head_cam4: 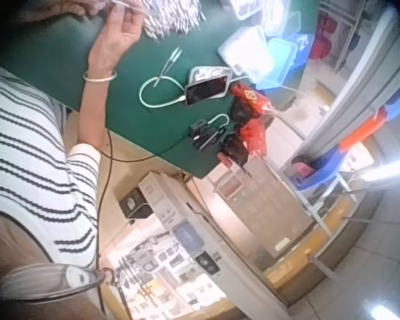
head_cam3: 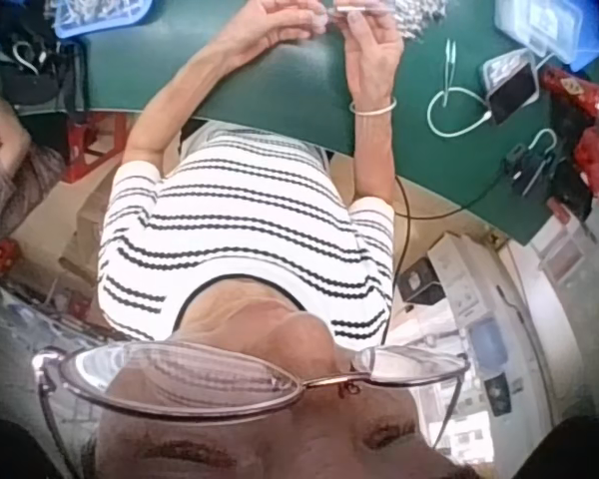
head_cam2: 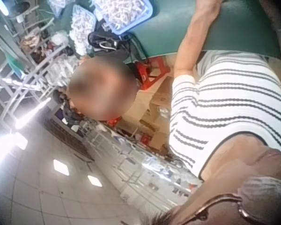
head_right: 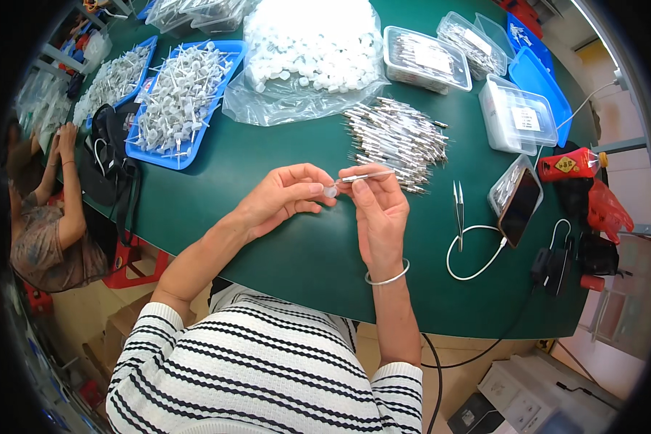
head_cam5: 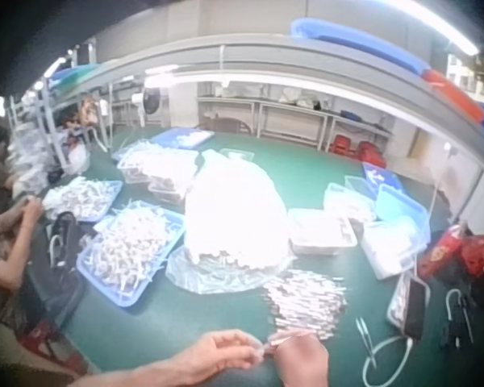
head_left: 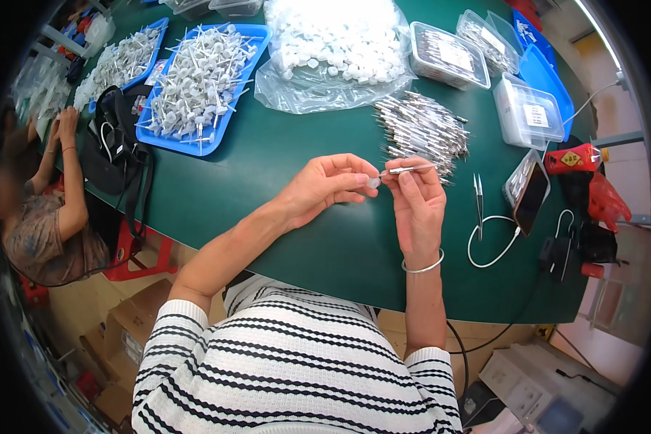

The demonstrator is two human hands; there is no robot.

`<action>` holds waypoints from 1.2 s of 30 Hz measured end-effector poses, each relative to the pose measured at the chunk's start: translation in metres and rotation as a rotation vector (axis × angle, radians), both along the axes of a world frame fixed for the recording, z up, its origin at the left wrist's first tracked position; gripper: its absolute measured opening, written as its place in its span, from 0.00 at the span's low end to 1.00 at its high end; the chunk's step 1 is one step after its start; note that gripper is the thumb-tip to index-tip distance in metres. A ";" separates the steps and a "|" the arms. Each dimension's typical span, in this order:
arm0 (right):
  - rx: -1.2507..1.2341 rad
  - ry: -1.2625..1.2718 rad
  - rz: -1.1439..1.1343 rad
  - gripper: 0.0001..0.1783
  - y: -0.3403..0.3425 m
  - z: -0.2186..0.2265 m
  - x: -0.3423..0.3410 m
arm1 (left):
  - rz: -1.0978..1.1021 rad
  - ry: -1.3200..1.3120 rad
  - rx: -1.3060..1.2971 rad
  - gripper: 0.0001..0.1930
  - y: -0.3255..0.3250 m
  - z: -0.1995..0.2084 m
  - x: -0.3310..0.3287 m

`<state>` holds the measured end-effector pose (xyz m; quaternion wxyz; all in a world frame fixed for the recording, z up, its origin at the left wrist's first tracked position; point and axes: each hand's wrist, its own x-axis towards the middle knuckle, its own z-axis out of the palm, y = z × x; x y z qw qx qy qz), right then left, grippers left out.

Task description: The person repeatedly picks up small white plastic caps and metal rods from a green workbench, inserts the rod into the cap, and places the assembled unit into a blue tray. The process is repetitive and performed one at a time.

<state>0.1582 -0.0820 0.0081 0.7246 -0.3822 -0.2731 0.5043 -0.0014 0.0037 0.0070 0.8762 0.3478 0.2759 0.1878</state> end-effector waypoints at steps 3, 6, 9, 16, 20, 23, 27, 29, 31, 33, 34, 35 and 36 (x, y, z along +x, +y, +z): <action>-0.016 -0.024 -0.006 0.08 -0.001 -0.001 0.000 | -0.004 0.000 0.119 0.10 -0.001 -0.003 0.000; -0.039 -0.030 -0.005 0.08 0.000 -0.004 0.000 | 0.025 -0.006 0.194 0.10 -0.003 -0.007 0.000; -0.042 -0.026 -0.018 0.08 0.000 -0.007 -0.001 | 0.040 -0.009 0.203 0.10 -0.004 -0.008 0.002; -0.035 -0.045 -0.034 0.07 -0.001 -0.010 -0.005 | 0.073 -0.009 0.215 0.09 -0.007 -0.007 0.004; -0.053 -0.107 -0.042 0.07 -0.003 -0.010 -0.007 | 0.091 -0.002 0.206 0.08 -0.008 -0.008 0.004; -0.035 -0.155 -0.062 0.07 -0.003 -0.006 -0.010 | 0.097 -0.004 0.180 0.07 -0.007 -0.007 0.004; 0.017 -0.290 -0.082 0.07 -0.003 -0.005 -0.014 | 0.085 -0.008 0.125 0.06 -0.006 -0.009 0.003; 0.042 -0.379 -0.069 0.07 -0.004 -0.003 -0.013 | 0.060 -0.003 0.099 0.06 -0.005 -0.009 0.001; 0.052 -0.526 -0.084 0.07 -0.006 0.000 -0.012 | 0.022 0.010 0.076 0.05 -0.002 -0.008 -0.002; 0.073 -0.595 -0.113 0.07 -0.006 0.000 -0.010 | 0.023 0.012 0.053 0.05 0.000 -0.009 -0.004; 0.088 -0.592 -0.135 0.07 -0.006 -0.001 -0.009 | 0.022 0.013 0.041 0.05 0.001 -0.010 -0.005; 0.103 -0.588 -0.157 0.07 -0.006 -0.001 -0.008 | 0.032 -0.003 0.007 0.06 0.004 -0.010 -0.007; 0.090 -0.558 -0.163 0.07 -0.006 0.001 -0.006 | 0.040 -0.016 -0.028 0.07 0.007 -0.010 -0.010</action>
